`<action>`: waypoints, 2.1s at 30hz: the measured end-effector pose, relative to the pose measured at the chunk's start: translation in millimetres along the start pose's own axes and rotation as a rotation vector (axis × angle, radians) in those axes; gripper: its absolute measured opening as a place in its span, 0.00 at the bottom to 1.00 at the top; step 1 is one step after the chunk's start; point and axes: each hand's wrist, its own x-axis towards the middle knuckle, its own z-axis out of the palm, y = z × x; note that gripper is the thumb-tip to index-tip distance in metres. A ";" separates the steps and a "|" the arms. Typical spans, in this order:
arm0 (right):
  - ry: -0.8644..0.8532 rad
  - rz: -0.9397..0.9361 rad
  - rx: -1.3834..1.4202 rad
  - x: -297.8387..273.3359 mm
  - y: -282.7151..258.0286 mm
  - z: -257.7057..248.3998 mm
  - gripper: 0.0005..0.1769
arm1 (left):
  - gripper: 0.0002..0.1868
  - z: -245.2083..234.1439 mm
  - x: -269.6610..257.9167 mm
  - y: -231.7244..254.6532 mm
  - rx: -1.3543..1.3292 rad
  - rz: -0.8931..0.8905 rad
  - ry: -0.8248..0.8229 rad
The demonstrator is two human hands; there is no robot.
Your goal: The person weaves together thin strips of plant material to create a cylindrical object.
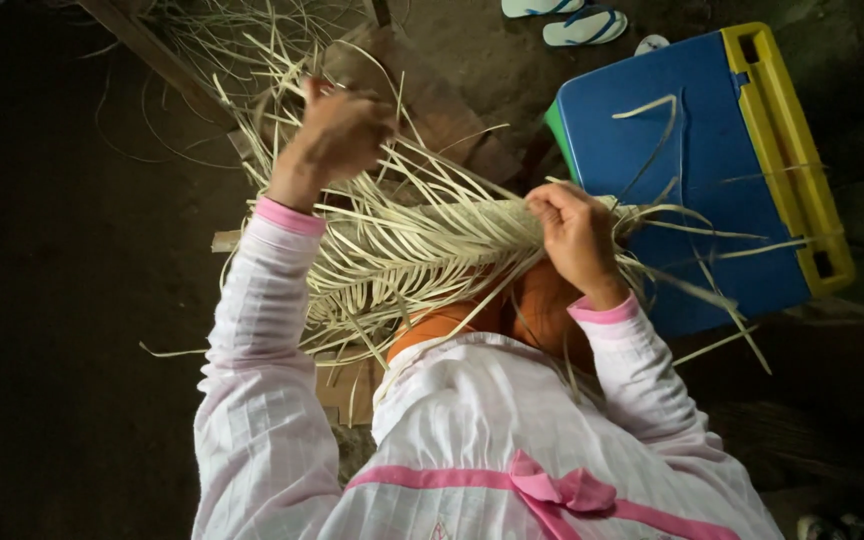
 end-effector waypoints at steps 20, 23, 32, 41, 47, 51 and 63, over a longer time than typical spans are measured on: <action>0.086 -0.129 -0.036 27.4 -9.4 -5.4 0.22 | 0.10 43.4 21.0 76.6 1.114 -0.042 0.470; 0.039 -0.039 0.052 29.7 -10.4 11.4 0.17 | 0.06 110.6 54.4 81.5 0.646 0.281 0.785; 0.021 0.095 0.029 15.4 29.3 21.8 0.07 | 0.09 110.3 56.7 92.9 0.478 0.466 0.767; 0.168 -0.115 -0.044 20.1 -2.3 11.9 0.01 | 0.04 85.6 21.9 83.1 0.281 0.540 0.833; 0.375 -0.236 -0.183 5.1 6.0 30.6 0.06 | 0.06 99.9 25.3 71.2 -0.531 0.460 0.606; 0.259 -0.063 0.023 11.1 12.6 21.9 0.05 | 0.09 42.4 9.7 69.4 -0.361 0.448 0.745; 0.103 -0.089 0.258 -8.3 -70.6 -136.2 0.10 | 0.07 -22.7 -36.8 190.9 -1.186 0.860 0.745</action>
